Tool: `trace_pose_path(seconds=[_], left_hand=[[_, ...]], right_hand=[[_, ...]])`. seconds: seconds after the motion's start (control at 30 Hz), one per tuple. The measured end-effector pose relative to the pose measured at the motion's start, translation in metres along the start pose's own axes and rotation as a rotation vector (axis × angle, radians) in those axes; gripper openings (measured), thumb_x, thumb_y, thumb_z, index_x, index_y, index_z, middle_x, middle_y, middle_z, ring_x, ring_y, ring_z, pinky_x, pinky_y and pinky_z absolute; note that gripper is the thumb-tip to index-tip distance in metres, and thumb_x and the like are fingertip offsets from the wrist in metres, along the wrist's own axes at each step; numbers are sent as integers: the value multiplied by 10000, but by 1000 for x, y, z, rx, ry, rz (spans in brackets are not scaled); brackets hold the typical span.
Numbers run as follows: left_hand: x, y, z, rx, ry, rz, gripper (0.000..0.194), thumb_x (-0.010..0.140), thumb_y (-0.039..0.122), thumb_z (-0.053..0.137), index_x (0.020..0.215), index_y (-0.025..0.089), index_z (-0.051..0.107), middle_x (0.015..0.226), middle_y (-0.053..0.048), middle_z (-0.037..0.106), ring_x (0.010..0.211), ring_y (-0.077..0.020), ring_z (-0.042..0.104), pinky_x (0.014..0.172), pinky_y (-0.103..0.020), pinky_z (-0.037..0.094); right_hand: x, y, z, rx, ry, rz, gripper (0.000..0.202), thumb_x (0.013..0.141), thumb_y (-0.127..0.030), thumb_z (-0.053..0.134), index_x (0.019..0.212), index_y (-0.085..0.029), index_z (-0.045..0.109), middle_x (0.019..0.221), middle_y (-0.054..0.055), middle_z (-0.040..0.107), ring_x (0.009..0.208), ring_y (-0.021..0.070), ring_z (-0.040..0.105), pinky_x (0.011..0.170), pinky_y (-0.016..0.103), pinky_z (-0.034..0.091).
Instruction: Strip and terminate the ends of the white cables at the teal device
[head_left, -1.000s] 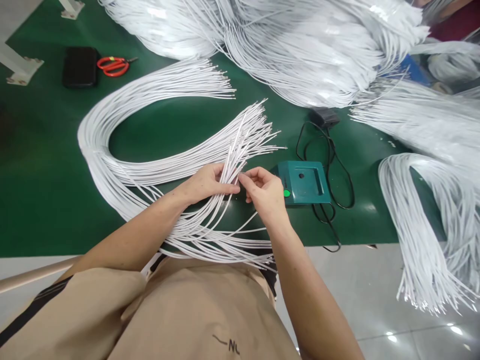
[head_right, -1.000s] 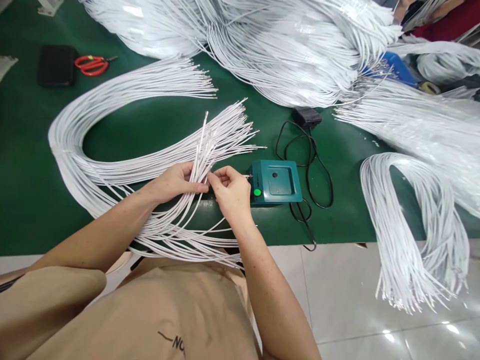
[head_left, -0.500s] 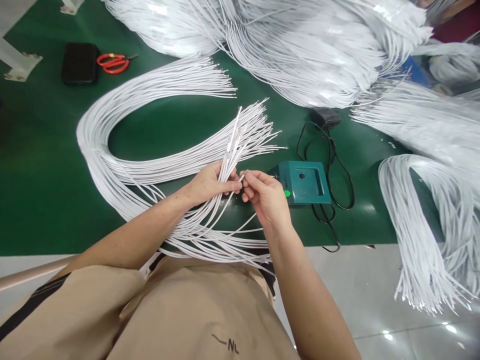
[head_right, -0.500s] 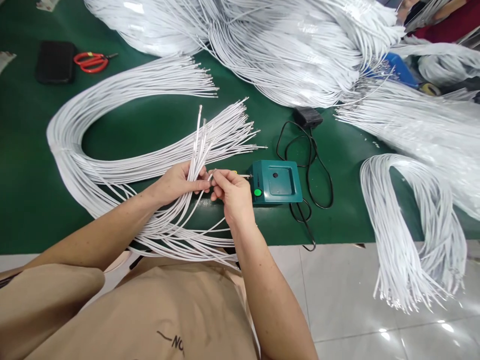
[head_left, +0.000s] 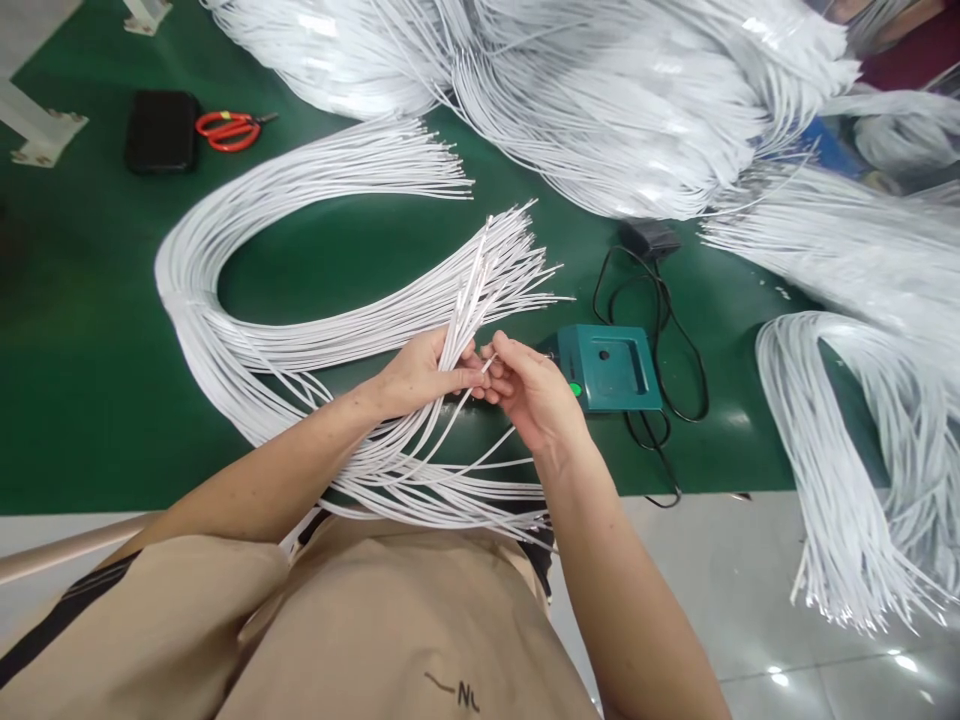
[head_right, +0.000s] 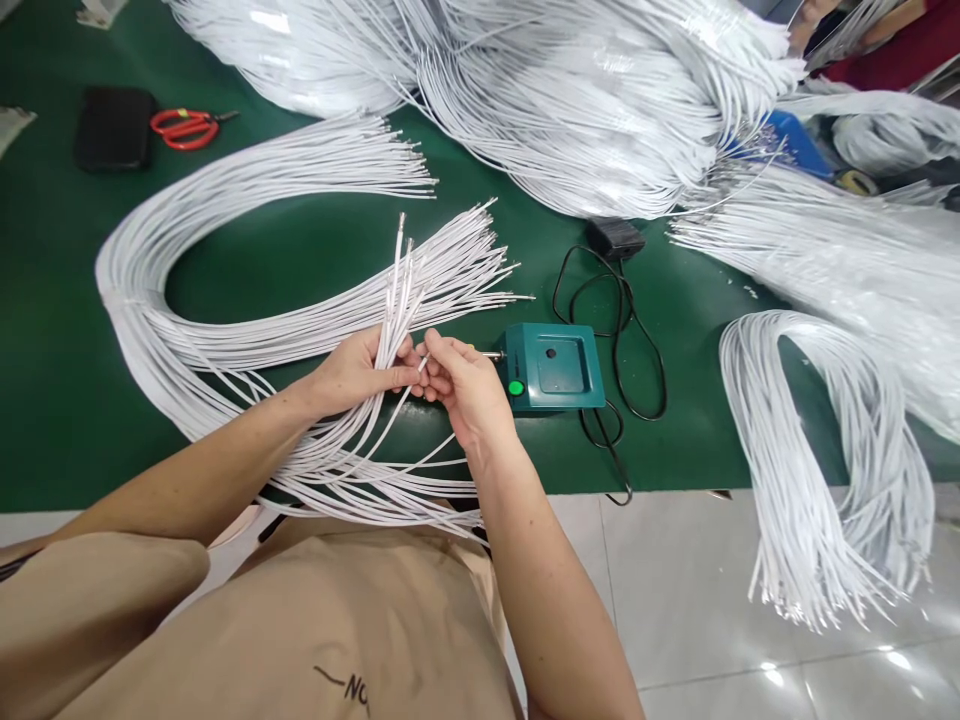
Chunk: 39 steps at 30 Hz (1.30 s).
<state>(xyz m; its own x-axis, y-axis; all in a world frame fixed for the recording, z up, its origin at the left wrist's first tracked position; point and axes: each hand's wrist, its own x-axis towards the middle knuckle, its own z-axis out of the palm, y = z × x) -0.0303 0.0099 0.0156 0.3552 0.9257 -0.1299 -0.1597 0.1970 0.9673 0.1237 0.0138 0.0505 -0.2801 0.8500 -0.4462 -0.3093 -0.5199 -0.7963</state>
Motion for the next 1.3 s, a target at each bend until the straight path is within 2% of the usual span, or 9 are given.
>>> trace_pose_path(seconds=[0.2, 0.3, 0.43, 0.53, 0.63, 0.83, 1.0, 1.17, 1.3], left_hand=[[0, 1, -1, 26, 41, 0, 330, 713, 272, 767, 832, 149, 485, 743, -4, 662, 672, -140, 679, 649, -262, 542], [0, 2, -1, 17, 33, 12, 334, 703, 265, 772, 859, 149, 501, 729, 7, 653, 672, -133, 666, 653, -256, 535], [0, 2, -2, 40, 33, 43, 420, 714, 252, 757, 1067, 154, 552, 728, 20, 641, 646, -111, 629, 649, -243, 515], [1, 2, -4, 103, -1, 92, 254, 726, 280, 744, 893, 131, 625, 933, -57, 683, 783, -136, 642, 747, -258, 512], [2, 0, -5, 123, -32, 98, 227, 748, 322, 720, 785, 117, 629, 1143, -94, 651, 850, -145, 629, 801, -271, 505], [3, -4, -8, 196, -15, 118, 229, 759, 296, 712, 899, 128, 642, 897, -27, 649, 742, -101, 573, 737, -232, 479], [2, -1, -7, 176, -39, 94, 367, 737, 240, 719, 1078, 141, 628, 719, 30, 586, 683, -93, 559, 718, -226, 466], [1, 3, -6, 159, -34, 40, 387, 750, 254, 701, 1112, 139, 627, 678, 26, 583, 638, -101, 557, 673, -234, 466], [0, 3, -6, 41, -71, -2, 425, 739, 268, 725, 1130, 148, 609, 673, 24, 599, 620, -100, 574, 662, -236, 482]], right_hand=[[-7, 7, -6, 89, 20, -28, 266, 661, -385, 798, 749, -162, 685, 606, -46, 542, 557, 70, 489, 621, 236, 480], [-9, 10, -5, 7, 81, -113, 243, 708, -370, 760, 809, -152, 718, 634, -28, 589, 576, 76, 518, 614, 231, 481], [-10, 9, -2, -152, 196, -230, 213, 661, -313, 790, 789, -155, 726, 760, 3, 682, 613, 87, 575, 614, 232, 499], [-9, 7, -3, -181, 213, -220, 196, 640, -290, 793, 763, -154, 724, 753, 2, 694, 598, 84, 576, 622, 237, 512], [-9, 3, -6, -123, 152, -134, 205, 628, -291, 798, 749, -145, 719, 697, -5, 679, 583, 78, 574, 640, 233, 526], [-5, 0, -8, -85, 146, -8, 163, 575, -219, 796, 635, -124, 677, 550, -34, 578, 517, 66, 530, 615, 227, 560], [-5, 0, -7, -126, 102, 93, 202, 648, -256, 707, 545, -152, 569, 515, -49, 488, 470, 69, 431, 554, 293, 570], [-8, 2, -6, -253, 164, -154, 277, 732, -436, 689, 874, -199, 674, 719, -36, 595, 608, 87, 515, 694, 275, 533], [-9, 8, -8, -524, 126, -304, 151, 771, -335, 659, 756, -188, 628, 736, -6, 627, 697, 130, 575, 730, 269, 480]])
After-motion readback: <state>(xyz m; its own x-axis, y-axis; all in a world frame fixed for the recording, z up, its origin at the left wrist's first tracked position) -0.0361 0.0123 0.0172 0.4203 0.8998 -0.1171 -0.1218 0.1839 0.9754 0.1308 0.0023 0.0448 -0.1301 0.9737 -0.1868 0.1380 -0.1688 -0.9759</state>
